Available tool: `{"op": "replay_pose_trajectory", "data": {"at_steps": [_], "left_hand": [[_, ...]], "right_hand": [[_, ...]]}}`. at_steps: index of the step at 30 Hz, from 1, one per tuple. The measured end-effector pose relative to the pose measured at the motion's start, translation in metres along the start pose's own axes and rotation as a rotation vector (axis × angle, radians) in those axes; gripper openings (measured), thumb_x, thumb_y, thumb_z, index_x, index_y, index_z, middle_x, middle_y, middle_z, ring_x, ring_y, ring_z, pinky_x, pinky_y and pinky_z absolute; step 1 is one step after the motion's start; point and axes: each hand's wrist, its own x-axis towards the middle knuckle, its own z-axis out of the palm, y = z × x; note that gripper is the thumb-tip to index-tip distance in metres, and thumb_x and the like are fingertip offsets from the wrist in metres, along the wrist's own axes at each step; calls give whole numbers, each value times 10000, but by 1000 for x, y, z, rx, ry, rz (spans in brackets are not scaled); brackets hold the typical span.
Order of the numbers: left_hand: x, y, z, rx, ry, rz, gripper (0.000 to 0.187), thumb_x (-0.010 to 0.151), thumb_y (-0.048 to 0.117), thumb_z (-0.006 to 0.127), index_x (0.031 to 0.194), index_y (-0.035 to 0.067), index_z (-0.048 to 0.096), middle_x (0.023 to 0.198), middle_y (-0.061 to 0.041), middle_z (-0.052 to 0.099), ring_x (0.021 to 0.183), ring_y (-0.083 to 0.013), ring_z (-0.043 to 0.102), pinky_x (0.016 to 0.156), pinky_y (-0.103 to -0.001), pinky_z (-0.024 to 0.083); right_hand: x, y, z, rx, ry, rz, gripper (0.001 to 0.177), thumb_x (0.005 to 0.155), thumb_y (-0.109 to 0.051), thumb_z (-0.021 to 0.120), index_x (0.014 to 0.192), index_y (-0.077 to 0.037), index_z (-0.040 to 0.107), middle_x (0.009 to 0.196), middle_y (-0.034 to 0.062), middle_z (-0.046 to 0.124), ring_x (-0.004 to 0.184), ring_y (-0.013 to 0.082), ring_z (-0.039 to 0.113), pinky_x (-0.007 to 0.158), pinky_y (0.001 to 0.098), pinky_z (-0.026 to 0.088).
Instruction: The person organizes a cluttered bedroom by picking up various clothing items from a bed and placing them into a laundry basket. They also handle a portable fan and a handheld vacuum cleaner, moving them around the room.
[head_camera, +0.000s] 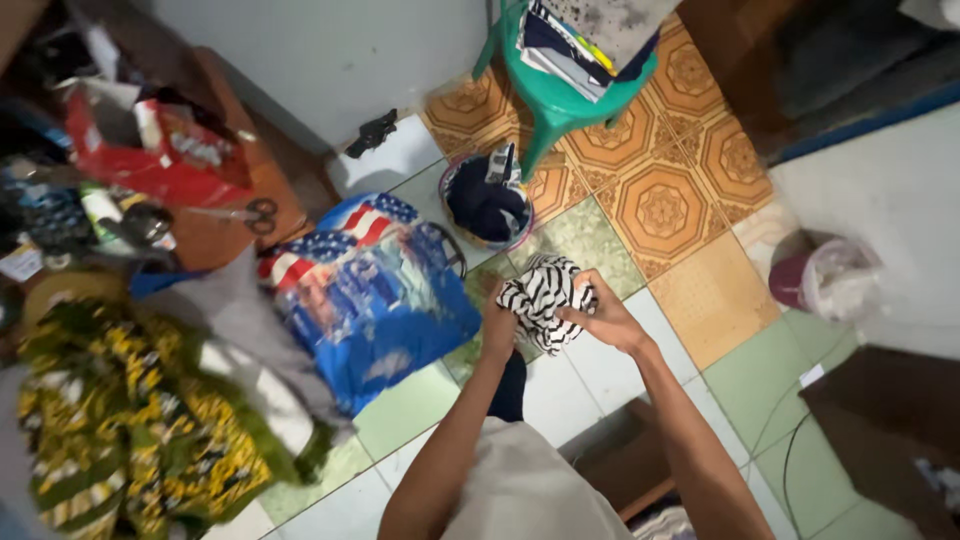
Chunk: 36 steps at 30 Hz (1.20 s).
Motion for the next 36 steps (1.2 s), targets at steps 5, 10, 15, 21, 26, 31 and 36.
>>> {"op": "replay_pose_trajectory", "data": {"at_steps": [5,10,15,21,26,31,36], "left_hand": [[107,-35,30,314,191,107,469,921,61,602,1390,44,607,1334,-187,642,1216,-285,560,1037,-351,414],[196,-61,20,330,230,132,496,906,33,522,1390,91,616,1287,-206,707,1128,-303,668,982,-357,502],[266,-114,4,478,338,-184,586,965,78,553,1546,154,577,1059,-344,675,962,-388,638,893,-418,531],[330,-169,10,806,381,136,928,776,150,844,1564,150,353,1632,-225,264,1398,-415,406,1047,-426,426],[373,-208,13,662,414,126,939,765,-3,661,1602,194,283,1692,-211,118,1519,-449,271,984,-423,482],[407,-249,-7,534,377,187,961,778,-131,561,1630,210,278,1735,-228,92,1578,-447,212,1121,-410,423],[417,-266,-36,566,262,369,968,801,-152,574,1651,184,256,1713,-278,70,1571,-455,199,1232,-420,309]], "right_hand": [[113,28,-26,155,-31,-19,453,847,-127,793,1162,-142,469,1058,66,644,998,138,613,845,277,521],[236,76,-33,82,-68,-11,472,846,-26,781,1177,-130,460,1137,48,539,974,119,557,784,295,515],[346,197,-21,146,-153,195,481,904,-49,740,1285,-146,462,1093,83,591,931,194,552,768,346,462],[464,371,24,-530,87,-284,609,778,-67,768,1341,3,546,1201,271,612,1111,428,600,934,477,501],[522,475,35,-538,-66,-349,671,793,16,584,1446,116,469,1333,352,589,1233,495,568,1032,492,488],[549,531,62,-657,-89,-273,611,740,-96,731,1307,43,550,1190,282,665,1146,479,606,1014,515,487],[537,523,50,-485,-185,-264,572,813,-30,630,1378,7,549,1305,275,633,1256,485,552,1090,503,438]]}}
